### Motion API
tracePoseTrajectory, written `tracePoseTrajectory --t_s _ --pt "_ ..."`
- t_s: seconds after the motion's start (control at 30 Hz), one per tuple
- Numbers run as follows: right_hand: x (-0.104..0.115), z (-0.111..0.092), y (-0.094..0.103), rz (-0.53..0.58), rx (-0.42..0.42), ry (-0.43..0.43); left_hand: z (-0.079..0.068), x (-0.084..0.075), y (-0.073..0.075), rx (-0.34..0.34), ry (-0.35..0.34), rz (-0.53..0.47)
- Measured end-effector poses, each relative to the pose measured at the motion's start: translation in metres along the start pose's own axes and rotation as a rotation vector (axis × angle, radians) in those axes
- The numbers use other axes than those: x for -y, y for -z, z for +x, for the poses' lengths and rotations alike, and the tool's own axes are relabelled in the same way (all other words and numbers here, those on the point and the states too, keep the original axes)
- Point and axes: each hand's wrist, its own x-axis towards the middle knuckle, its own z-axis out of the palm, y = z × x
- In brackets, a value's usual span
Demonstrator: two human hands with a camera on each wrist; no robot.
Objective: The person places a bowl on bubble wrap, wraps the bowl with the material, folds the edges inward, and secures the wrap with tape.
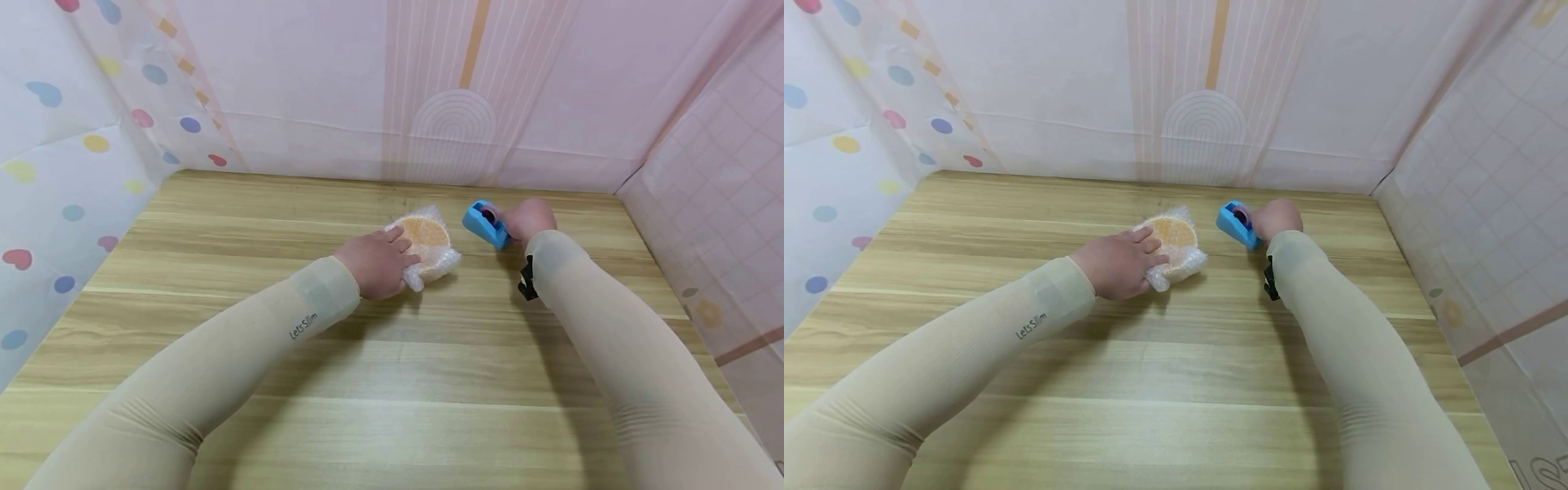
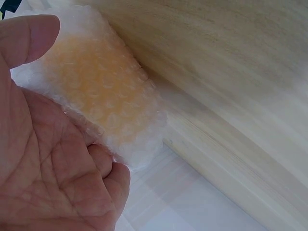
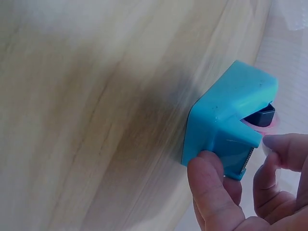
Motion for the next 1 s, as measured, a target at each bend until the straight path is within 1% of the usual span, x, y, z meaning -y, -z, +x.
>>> tracePoseTrajectory --t_s 0.1,0.2,0.33,0.57,0.7,0.9,1.0 --pt "-0.001 -0.001 0.000 -0.010 -0.008 0.008 0.000 0.000 0.000 -0.005 -0.001 0.000" --pt "-0.002 -0.003 0.001 0.009 -0.006 0.006 0.001 -0.001 0.000 -0.006 -0.001 0.003" --pt "-0.002 -0.006 0.003 0.077 0.003 -0.015 0.001 -0.001 0.001 -0.005 -0.003 0.004" --pt "-0.003 -0.009 0.007 0.131 0.025 -0.023 0.001 -0.001 0.000 -0.012 -0.005 0.000" --pt "-0.006 -0.009 0.008 0.180 0.031 -0.016 0.001 0.000 -0.001 -0.008 -0.005 0.000" --pt "-0.012 -0.009 0.008 0.253 0.041 -0.030 0.001 0.000 -0.001 -0.011 -0.010 0.012" --pt "-0.016 -0.009 0.007 0.315 0.050 -0.031 0.001 0.000 0.000 -0.011 -0.011 0.015"
